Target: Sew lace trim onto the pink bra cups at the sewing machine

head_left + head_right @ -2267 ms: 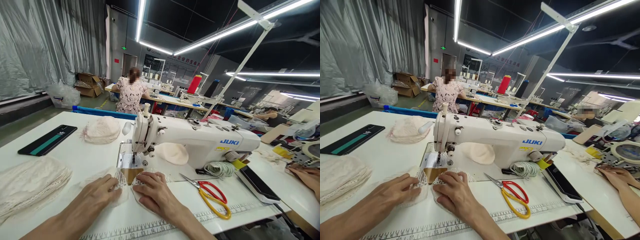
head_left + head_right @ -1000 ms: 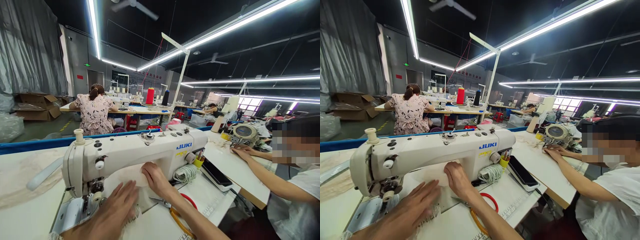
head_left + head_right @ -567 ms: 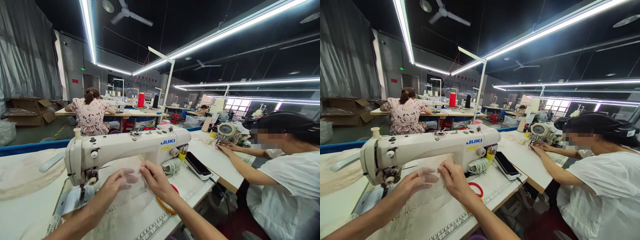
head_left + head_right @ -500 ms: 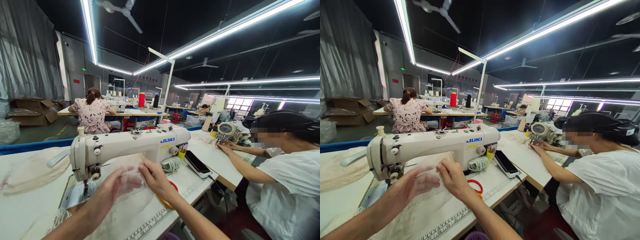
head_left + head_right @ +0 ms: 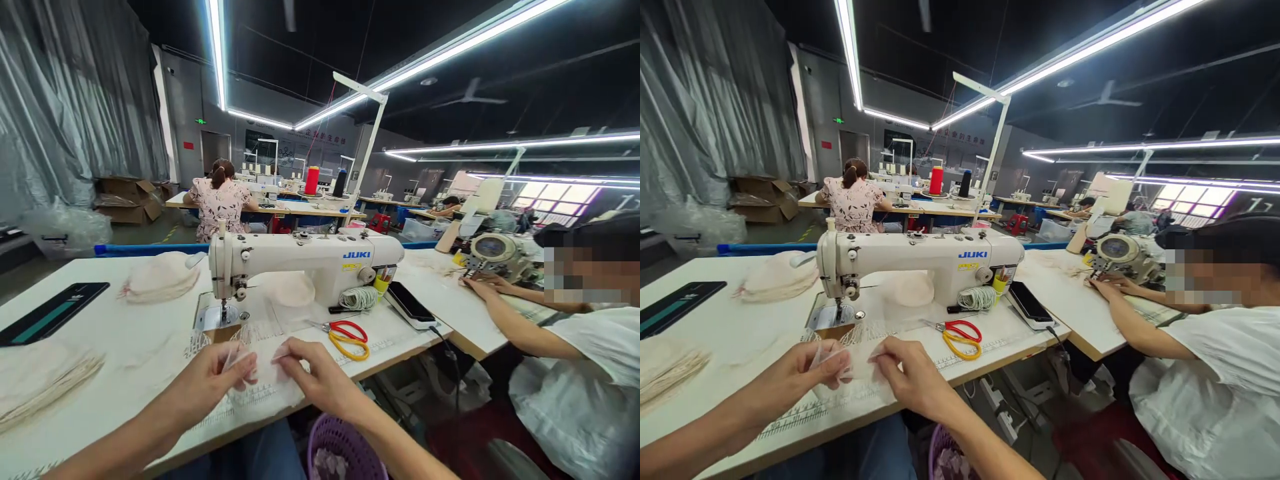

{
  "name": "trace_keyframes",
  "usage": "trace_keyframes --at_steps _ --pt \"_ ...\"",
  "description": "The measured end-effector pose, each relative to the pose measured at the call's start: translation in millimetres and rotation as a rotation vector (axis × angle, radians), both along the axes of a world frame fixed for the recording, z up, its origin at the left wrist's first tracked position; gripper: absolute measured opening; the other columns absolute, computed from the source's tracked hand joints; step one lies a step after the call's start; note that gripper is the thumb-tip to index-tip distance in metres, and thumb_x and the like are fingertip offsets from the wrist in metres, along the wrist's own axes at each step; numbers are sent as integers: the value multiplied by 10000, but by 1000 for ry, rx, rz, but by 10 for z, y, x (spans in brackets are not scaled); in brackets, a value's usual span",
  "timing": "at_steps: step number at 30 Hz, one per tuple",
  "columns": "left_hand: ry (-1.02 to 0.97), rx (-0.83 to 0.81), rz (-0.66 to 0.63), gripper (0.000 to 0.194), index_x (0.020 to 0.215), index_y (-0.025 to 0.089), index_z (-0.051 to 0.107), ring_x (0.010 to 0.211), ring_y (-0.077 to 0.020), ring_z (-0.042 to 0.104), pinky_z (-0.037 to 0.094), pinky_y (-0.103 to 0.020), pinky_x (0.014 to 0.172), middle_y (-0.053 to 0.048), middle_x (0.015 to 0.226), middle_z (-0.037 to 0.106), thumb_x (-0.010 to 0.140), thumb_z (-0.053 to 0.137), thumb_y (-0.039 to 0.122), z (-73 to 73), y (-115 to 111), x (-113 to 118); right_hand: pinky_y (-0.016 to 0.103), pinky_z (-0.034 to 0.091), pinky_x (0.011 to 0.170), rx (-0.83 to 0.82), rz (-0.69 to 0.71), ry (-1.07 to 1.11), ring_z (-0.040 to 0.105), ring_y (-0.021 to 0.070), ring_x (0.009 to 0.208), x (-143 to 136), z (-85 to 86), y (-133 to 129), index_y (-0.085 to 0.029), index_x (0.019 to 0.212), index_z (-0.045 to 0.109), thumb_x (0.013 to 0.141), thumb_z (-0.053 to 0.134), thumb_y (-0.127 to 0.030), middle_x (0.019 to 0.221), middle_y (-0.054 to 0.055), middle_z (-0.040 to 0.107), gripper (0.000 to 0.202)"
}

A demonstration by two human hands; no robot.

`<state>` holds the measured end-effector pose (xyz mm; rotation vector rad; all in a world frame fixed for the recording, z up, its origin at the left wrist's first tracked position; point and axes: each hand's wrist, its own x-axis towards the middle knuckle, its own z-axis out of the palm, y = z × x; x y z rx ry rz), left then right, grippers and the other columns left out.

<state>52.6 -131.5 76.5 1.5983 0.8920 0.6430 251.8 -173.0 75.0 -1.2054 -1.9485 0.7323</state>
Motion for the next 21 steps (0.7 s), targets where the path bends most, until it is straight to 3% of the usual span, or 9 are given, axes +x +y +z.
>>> trace_keyframes --at_steps 3,6,10,15,21 --pt "-37 -108 -68 501 761 169 555 626 -144 496 369 -249 618 20 617 570 712 606 665 -52 -88 -85 192 352 527 -106 61 66 494 95 532 -44 -24 -15 -156 766 591 919 430 -206 589 -20 577 228" --pt "7 -178 -109 521 890 166 570 532 -103 384 290 -218 523 88 546 439 640 706 603 -127 -187 -80 188 301 484 -94 25 92 408 79 476 -115 -73 -43 -150 732 595 913 454 -242 508 -50 470 247" --pt "142 -253 -136 417 819 150 615 463 -87 274 185 -222 464 107 483 324 676 651 540 -140 -285 -88 204 251 479 -82 -28 108 338 81 484 -166 -149 -71 -149 745 607 919 448 -288 496 -63 368 274" --pt "179 -238 -157 226 792 145 644 478 -102 328 226 -222 493 86 455 389 669 571 321 -44 -307 -167 216 218 462 -120 -27 143 287 84 473 -156 -197 -51 -151 737 584 920 437 -351 485 -71 314 309" --pt "167 -224 -130 185 716 141 643 498 -102 347 232 -214 496 75 478 406 625 550 272 -29 -282 -229 221 196 462 -154 -12 173 258 81 472 -180 -206 29 -152 727 563 906 450 -393 492 -74 299 320"
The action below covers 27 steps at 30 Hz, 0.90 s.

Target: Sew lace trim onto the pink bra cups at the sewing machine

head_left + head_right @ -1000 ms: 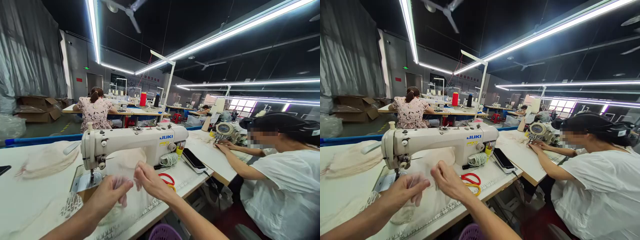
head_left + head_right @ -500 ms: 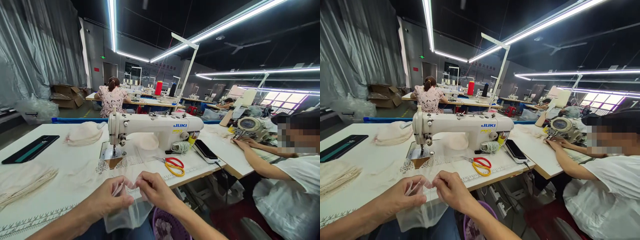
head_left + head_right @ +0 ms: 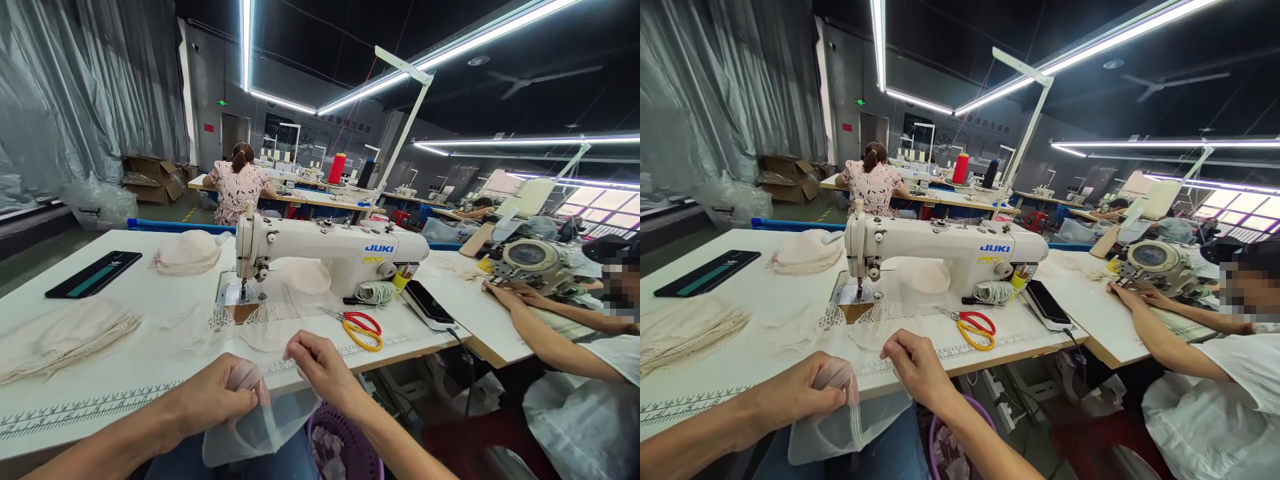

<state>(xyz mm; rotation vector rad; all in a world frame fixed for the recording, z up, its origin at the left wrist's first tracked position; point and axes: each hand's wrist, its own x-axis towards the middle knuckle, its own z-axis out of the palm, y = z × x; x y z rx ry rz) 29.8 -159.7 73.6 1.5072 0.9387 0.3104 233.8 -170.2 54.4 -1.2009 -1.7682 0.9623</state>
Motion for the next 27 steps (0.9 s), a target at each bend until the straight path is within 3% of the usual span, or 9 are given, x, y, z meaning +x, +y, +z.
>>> trace_keyframes --at_steps 11,14,17,21,24,27 --pt "-17 -12 47 127 648 134 637 486 -87 295 209 -212 461 82 466 363 632 592 252 57 37 -229 211 195 443 -123 137 66 253 73 463 -204 56 146 -151 775 547 884 453 -563 495 -82 289 436" --pt "-28 -16 83 104 656 152 605 492 -89 293 211 -215 455 82 486 358 639 592 254 -8 77 -407 194 228 452 -265 282 75 304 65 498 -269 99 177 -144 785 554 788 588 -589 547 -65 382 447" --pt "-35 39 90 172 643 162 559 511 -95 316 216 -215 461 74 514 377 655 625 320 -29 238 -633 180 225 443 -342 388 -15 329 59 512 -355 171 292 -134 728 578 690 724 -511 553 -59 424 405" --pt "27 140 93 297 617 166 542 514 -105 345 257 -214 473 69 508 386 648 672 432 186 591 -885 166 235 371 -351 320 26 361 40 411 -519 348 581 -152 713 531 745 667 -516 569 -53 487 391" --pt "57 116 117 209 650 154 603 523 -101 345 252 -211 488 59 521 415 668 651 356 387 758 -986 161 275 353 -369 332 128 398 40 370 -617 439 787 -163 732 494 766 635 -549 569 -40 549 413" --pt "71 47 112 162 739 147 693 503 -101 343 247 -218 485 59 504 417 638 622 252 413 753 -1010 154 254 355 -373 336 166 380 37 352 -649 401 894 -163 722 480 790 627 -531 488 -60 511 402"
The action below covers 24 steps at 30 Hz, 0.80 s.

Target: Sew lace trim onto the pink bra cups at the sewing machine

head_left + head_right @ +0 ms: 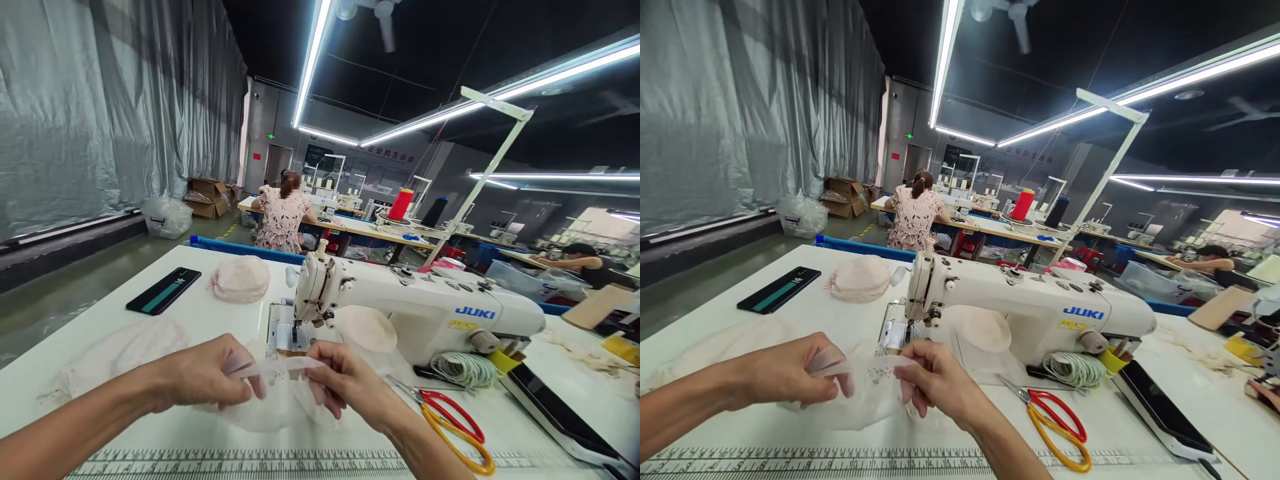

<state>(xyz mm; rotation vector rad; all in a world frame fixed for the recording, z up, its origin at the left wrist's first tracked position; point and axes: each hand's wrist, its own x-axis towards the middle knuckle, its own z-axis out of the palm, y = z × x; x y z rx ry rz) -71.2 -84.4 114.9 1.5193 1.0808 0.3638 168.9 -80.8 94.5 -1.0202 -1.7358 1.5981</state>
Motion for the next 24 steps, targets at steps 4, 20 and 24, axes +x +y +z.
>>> trace_keyframes --at_steps 4,20,24 --pt "-73 -60 34 172 711 142 714 510 -94 326 212 -226 500 61 505 408 591 606 200 -194 -99 43 162 227 356 -40 -24 -3 373 35 343 16 -168 15 -161 734 482 790 627 -542 487 -59 516 410" --pt "19 -83 55 230 811 140 705 436 -76 195 118 -247 438 102 450 292 666 623 297 -231 -152 191 163 266 352 -69 -25 12 378 36 357 125 -280 -138 -155 722 499 796 641 -442 526 -39 557 329" --pt "26 -68 46 161 751 141 691 448 -78 189 119 -247 447 103 442 271 660 595 233 -173 -142 203 166 254 360 -51 -31 9 364 34 362 128 -282 -121 -156 729 499 808 623 -464 528 -39 555 342"
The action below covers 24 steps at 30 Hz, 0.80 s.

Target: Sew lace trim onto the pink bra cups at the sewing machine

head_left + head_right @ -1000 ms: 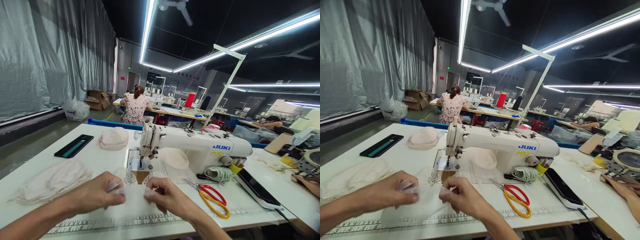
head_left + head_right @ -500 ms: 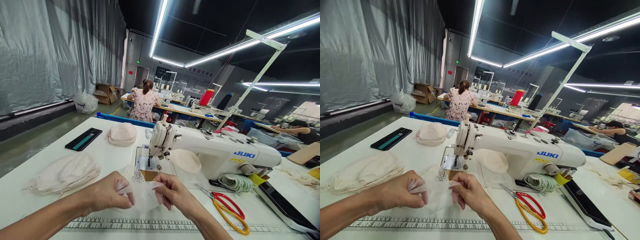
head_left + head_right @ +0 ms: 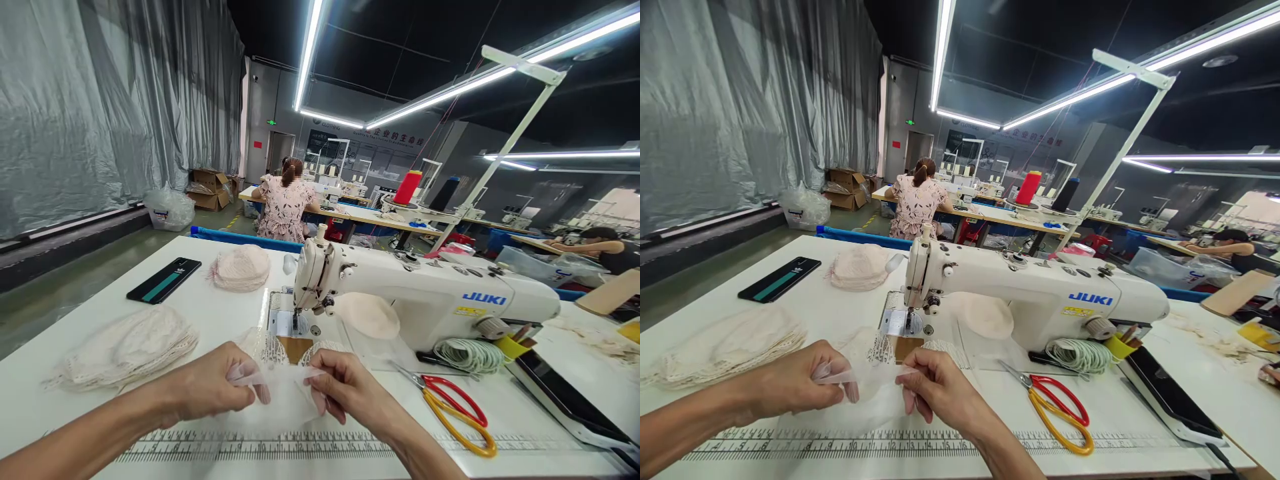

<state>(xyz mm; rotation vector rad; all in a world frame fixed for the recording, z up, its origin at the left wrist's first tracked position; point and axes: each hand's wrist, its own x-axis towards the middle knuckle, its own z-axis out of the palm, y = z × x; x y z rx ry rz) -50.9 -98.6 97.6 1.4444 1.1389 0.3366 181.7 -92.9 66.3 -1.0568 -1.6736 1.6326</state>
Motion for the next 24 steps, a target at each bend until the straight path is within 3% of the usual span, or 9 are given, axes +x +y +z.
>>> trace_keyframes --at_steps 4,12,18,24 --pt "-40 19 -22 163 707 132 657 469 -80 180 106 -255 455 95 468 268 695 593 282 17 2 -1 171 244 362 0 1 1 351 35 359 -13 13 13 -160 722 495 802 625 -480 514 -43 546 355" --pt "-72 0 -37 245 571 176 508 466 -76 194 113 -253 449 93 473 284 691 633 350 -88 9 -69 168 255 365 -12 -6 -15 358 38 367 -21 -9 12 -157 737 504 794 638 -463 517 -44 546 339" --pt "-109 -9 -68 316 604 164 565 457 -71 199 113 -249 444 92 474 303 671 688 447 -76 23 -89 167 255 371 -16 2 -22 358 40 370 -45 -1 12 -161 734 499 796 634 -456 514 -44 546 330" --pt "-114 -10 -45 243 679 148 684 486 -77 276 163 -227 452 69 505 407 612 728 377 -71 39 -82 168 255 375 -16 -1 -27 355 42 377 -47 17 9 -163 731 501 787 640 -465 517 -45 544 337"
